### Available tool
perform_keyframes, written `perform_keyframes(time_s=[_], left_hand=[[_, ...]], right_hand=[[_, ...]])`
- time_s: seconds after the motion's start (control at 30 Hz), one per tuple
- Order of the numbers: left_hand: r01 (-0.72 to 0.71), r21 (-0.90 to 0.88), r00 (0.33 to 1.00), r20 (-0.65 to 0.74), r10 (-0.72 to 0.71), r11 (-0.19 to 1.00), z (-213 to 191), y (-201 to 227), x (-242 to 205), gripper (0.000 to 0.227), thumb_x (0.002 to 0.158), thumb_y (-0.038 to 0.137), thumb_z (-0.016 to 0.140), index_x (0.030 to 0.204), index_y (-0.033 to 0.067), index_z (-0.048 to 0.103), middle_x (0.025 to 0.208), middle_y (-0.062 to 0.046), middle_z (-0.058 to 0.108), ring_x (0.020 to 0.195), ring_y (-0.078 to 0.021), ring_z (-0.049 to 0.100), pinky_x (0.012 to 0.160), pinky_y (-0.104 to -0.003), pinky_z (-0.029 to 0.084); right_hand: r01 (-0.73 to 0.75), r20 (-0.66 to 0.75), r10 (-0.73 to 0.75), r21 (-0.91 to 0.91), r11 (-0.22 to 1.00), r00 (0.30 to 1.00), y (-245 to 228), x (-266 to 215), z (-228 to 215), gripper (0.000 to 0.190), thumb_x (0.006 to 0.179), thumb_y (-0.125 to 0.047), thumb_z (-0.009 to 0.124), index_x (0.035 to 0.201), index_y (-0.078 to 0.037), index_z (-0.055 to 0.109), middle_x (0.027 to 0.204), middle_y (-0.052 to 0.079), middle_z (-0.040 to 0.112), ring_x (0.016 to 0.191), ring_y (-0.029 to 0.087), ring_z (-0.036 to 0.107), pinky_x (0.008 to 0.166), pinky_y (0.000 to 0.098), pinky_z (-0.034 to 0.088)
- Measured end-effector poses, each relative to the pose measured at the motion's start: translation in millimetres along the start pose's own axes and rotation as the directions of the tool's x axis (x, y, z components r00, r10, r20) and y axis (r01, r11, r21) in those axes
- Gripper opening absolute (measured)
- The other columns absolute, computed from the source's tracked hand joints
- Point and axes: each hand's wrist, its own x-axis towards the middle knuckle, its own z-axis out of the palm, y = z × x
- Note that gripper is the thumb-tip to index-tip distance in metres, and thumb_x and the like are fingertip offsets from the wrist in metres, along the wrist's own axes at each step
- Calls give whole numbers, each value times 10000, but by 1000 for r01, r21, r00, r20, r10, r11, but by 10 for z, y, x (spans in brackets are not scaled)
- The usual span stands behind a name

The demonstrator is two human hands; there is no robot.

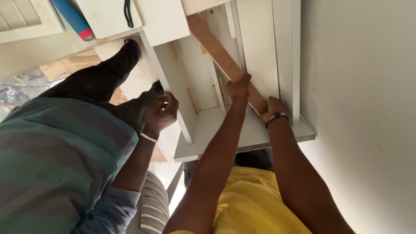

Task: Fitting wooden partitions into a white cabinet frame and measuring the internal dimensions.

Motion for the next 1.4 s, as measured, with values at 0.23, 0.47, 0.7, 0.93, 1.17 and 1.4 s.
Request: perform_keyframes(time_s=[0.23, 0.47, 0.7, 0.93, 1.17, 1.4], left_hand=[[0, 228, 998, -65, 15, 974, -691, 150, -59, 428, 707, 239, 819, 1023, -14, 682, 945, -132, 736, 792, -236, 706, 719, -383, 602], [-157, -63, 965, 203, 167, 986, -1202, -234, 137, 278, 792, 32, 757, 1046, -60, 689, 908, -125, 758, 757, -205, 706, 682, -341, 582], [-242, -119, 935, 237, 264, 963, -1435, -274, 161, 236, 841, -19, 692, 1074, -45, 661, 929, -126, 747, 784, -186, 710, 719, -326, 588], [-208, -73, 939, 264, 220, 975, -1730, -130, 30, 216, 888, 31, 666, 1095, -28, 663, 927, -117, 743, 792, -179, 712, 721, -328, 578], [-341, 24, 920, 213, 329, 940, -1634, -171, 210, 201, 870, 80, 671, 1033, -36, 691, 877, -104, 720, 727, -176, 659, 660, -335, 539], [-338, 104, 929, 198, 313, 936, -1445, 45, -167, 169, 852, 78, 688, 985, -26, 694, 848, -96, 729, 721, -179, 666, 662, -325, 547]], right_hand=[[-77, -29, 78, 38, 996, 997, -174, -131, 209, 393, 987, -290, 665, 1263, -22, 581, 1098, 113, 584, 1012, 240, 557, 870, 398, 523], [-50, -63, 44, -90, 995, 997, -146, -619, 369, 439, 928, -310, 702, 1269, -61, 581, 1219, 126, 582, 1136, 286, 572, 995, 420, 507], [-40, 68, 40, 0, 999, 997, -121, -59, 149, 560, 955, -306, 746, 1389, -30, 522, 1216, 124, 551, 1091, 276, 461, 1054, 406, 344], [-54, -65, 51, -41, 998, 997, -305, -760, 428, 690, 961, -363, 642, 1533, -102, 360, 1485, 208, 455, 1376, 370, 467, 1183, 557, 322], [-53, -63, 56, 49, 997, 996, -198, -377, 410, 623, 972, -324, 590, 1522, -98, 402, 1505, 169, 485, 1366, 359, 498, 1157, 583, 384], [-24, -104, 38, 135, 991, 994, -95, -973, 278, 532, 945, -377, 659, 1395, -116, 544, 1354, 124, 608, 1199, 291, 608, 1001, 479, 559]])
